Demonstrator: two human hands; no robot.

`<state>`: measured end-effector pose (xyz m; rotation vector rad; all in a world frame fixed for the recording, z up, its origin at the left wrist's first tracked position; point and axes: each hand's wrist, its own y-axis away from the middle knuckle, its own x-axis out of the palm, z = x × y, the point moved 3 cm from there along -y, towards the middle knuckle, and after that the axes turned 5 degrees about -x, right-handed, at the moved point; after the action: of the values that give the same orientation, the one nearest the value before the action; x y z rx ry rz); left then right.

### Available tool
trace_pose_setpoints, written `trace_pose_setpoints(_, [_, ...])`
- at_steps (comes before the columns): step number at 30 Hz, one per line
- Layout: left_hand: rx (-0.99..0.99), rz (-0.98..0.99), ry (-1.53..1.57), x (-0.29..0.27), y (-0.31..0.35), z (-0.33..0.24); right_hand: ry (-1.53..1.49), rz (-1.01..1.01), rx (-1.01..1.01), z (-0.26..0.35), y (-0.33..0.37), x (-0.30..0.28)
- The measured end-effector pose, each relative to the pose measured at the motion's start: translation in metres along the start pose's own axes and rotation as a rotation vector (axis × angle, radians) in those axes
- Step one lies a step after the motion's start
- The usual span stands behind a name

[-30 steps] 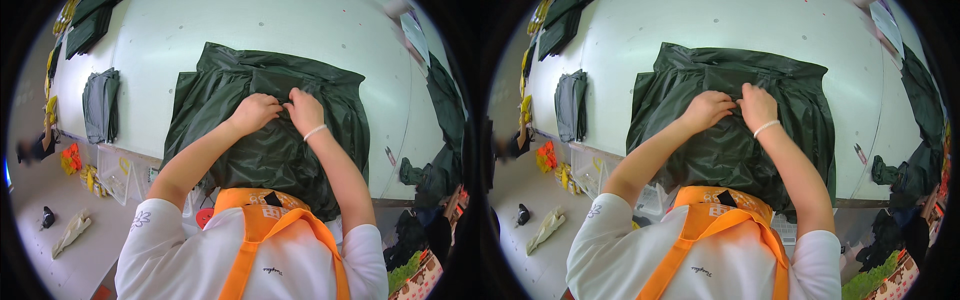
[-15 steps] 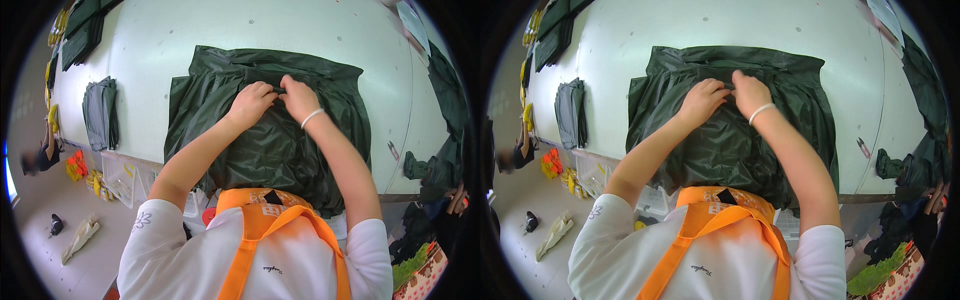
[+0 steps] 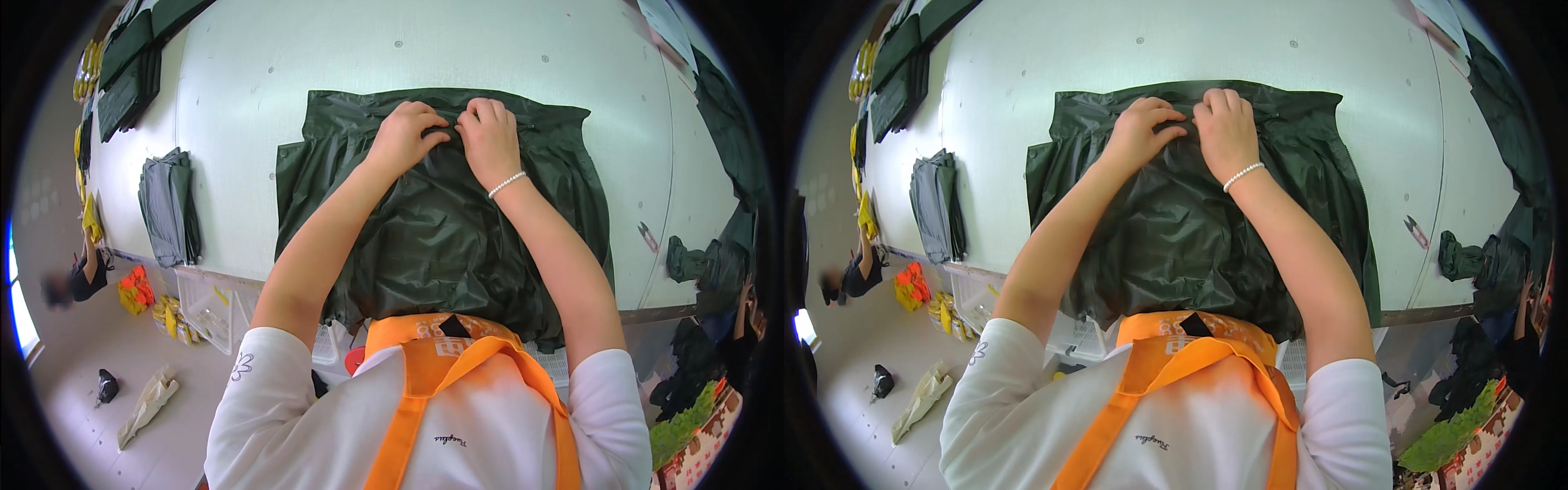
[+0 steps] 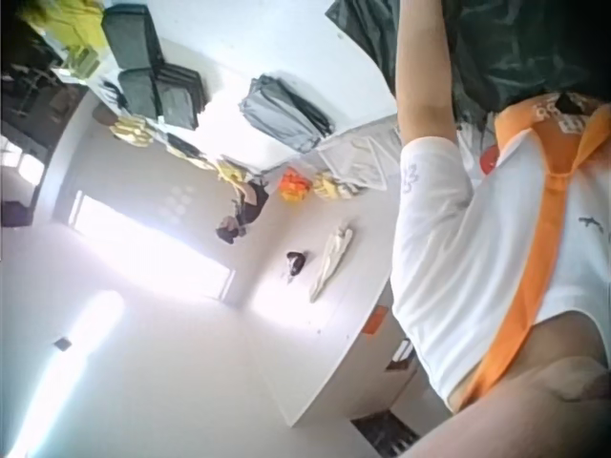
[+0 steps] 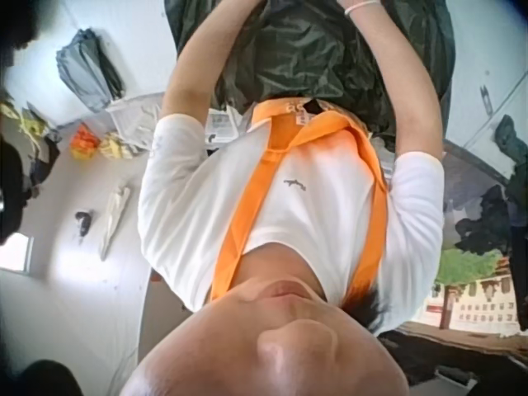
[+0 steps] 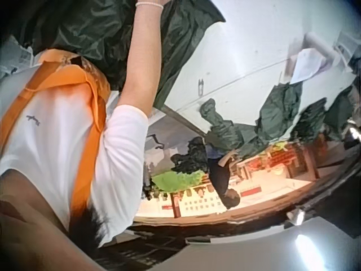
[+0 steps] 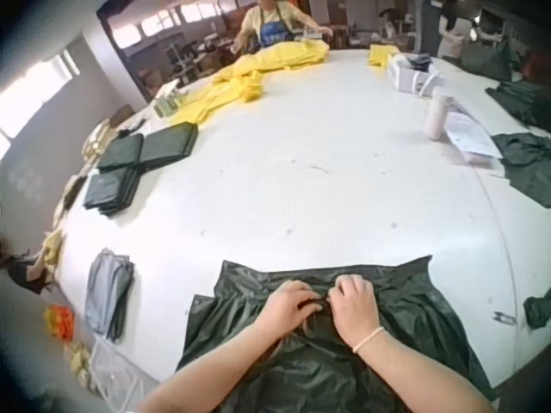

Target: The person folds a dark green jacket on a white table. They smooth the fabric, fold the sleeves inward, fold the body in half, and then fold it again into a compact rectangle. The folded jacket is placed on a stack of similar items.

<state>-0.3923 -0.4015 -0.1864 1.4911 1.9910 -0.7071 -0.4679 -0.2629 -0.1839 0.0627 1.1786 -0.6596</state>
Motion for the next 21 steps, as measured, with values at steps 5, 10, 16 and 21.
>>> trace_pose_setpoints(5, [-0.241,-0.025,0.075,-0.002,-0.022,0.026,0.109,-0.010,-0.108,0.018,0.016,-0.006])
trace_pose_setpoints(10, [-0.102,0.026,-0.344,-0.003,-0.044,0.017,0.125,-0.017,-0.177,0.004,0.020,0.003])
trace_pose_setpoints(16, [0.195,0.183,-0.753,0.011,-0.051,0.017,0.247,0.009,-0.205,0.008,0.018,0.002])
trace_pose_setpoints(21, [0.269,0.216,-0.487,0.002,-0.056,0.006,0.262,0.015,-0.235,0.007,0.018,0.001])
